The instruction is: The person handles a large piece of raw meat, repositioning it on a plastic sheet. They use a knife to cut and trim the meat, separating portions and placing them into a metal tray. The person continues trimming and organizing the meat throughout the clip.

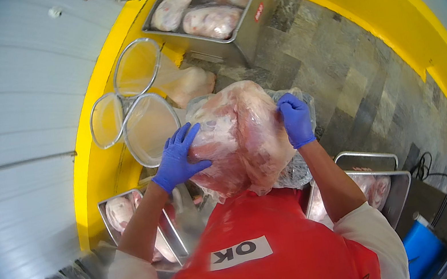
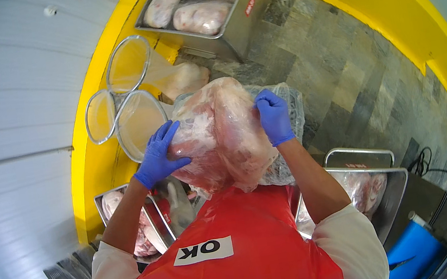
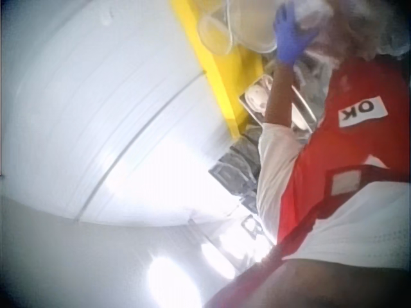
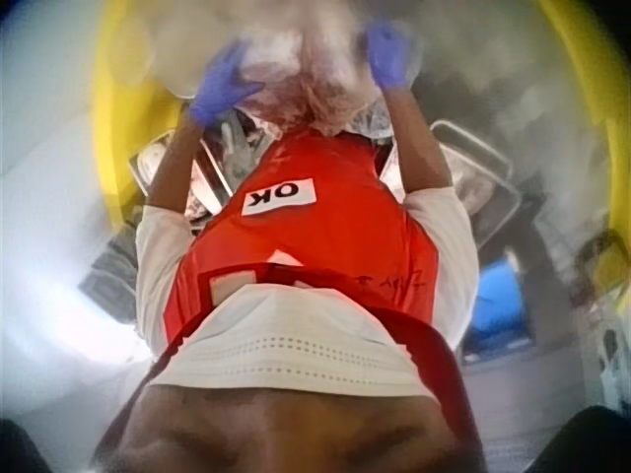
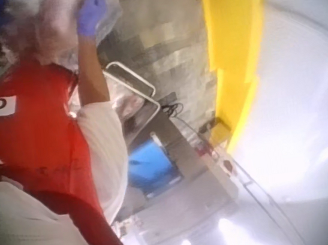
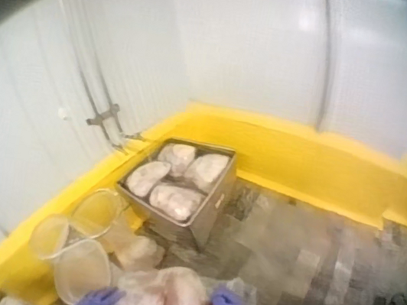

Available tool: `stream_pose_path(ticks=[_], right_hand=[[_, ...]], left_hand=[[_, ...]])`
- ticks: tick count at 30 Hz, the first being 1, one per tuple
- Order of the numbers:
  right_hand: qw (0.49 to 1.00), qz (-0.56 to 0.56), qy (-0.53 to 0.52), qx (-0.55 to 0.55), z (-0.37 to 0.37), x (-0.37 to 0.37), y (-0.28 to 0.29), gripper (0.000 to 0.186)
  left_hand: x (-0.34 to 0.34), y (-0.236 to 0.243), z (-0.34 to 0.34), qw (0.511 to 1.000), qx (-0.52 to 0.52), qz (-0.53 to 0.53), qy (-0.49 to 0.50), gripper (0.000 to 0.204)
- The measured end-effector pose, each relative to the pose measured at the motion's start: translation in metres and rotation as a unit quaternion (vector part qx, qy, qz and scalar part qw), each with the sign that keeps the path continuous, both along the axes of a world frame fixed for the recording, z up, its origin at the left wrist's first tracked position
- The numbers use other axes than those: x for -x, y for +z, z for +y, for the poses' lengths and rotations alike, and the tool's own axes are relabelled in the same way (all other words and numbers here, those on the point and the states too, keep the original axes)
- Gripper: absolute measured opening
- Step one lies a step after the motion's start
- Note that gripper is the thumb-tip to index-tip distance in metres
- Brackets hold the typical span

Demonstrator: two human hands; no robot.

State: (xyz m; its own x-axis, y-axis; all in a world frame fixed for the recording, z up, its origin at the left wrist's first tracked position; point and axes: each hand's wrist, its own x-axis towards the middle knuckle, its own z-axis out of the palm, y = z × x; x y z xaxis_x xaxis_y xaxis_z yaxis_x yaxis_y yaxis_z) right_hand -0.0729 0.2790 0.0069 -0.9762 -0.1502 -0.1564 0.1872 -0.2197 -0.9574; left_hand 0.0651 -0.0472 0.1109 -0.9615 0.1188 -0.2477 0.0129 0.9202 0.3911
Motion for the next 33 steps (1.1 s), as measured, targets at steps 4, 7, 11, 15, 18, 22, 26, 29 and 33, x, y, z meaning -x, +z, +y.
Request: stream_pose_path(ticks=[4,7,11,15,18,22,26,29,33], right_hand=[[0.996,0.051,0.037,-0.063,0.008,-0.012,-0.018,0.016],[0.929,0.250,0.048,-0.268,0.016,-0.003,-0.013,0.012],[0.889,0.380,0.019,-0.255,-0.003,0.031,-0.012,0.007],[0.917,0.227,0.106,-0.309,-0.022,0.060,0.015,0.023],[0.858,0.283,0.114,-0.412,-0.047,0.079,0.013,0.031],[0.843,0.217,0.133,-0.474,-0.066,0.085,0.012,0.027],[0.921,0.171,0.160,-0.312,-0.057,0.083,0.009,0.021],[0.919,0.157,0.237,-0.274,-0.054,0.068,0.016,0.017],[0.917,0.194,0.243,-0.249,-0.041,0.039,0.030,0.009]], left_hand=[[0.024,0.000,0.005,0.999,-0.002,-0.041,-0.013,0.114],[0.029,-0.003,0.006,0.999,0.000,-0.048,-0.016,0.114],[0.034,-0.010,0.002,0.999,-0.005,-0.030,-0.020,0.115],[0.048,-0.011,0.009,1.000,-0.001,-0.021,-0.011,0.116],[0.049,-0.020,0.018,0.999,0.037,0.032,-0.009,0.115],[0.044,-0.021,0.027,0.996,0.073,0.054,0.018,0.116],[0.038,-0.017,0.029,0.996,0.068,0.038,0.034,0.118],[0.027,-0.023,0.021,0.997,0.064,0.032,0.043,0.120],[0.023,-0.027,0.012,0.998,0.037,0.036,0.021,0.123]])
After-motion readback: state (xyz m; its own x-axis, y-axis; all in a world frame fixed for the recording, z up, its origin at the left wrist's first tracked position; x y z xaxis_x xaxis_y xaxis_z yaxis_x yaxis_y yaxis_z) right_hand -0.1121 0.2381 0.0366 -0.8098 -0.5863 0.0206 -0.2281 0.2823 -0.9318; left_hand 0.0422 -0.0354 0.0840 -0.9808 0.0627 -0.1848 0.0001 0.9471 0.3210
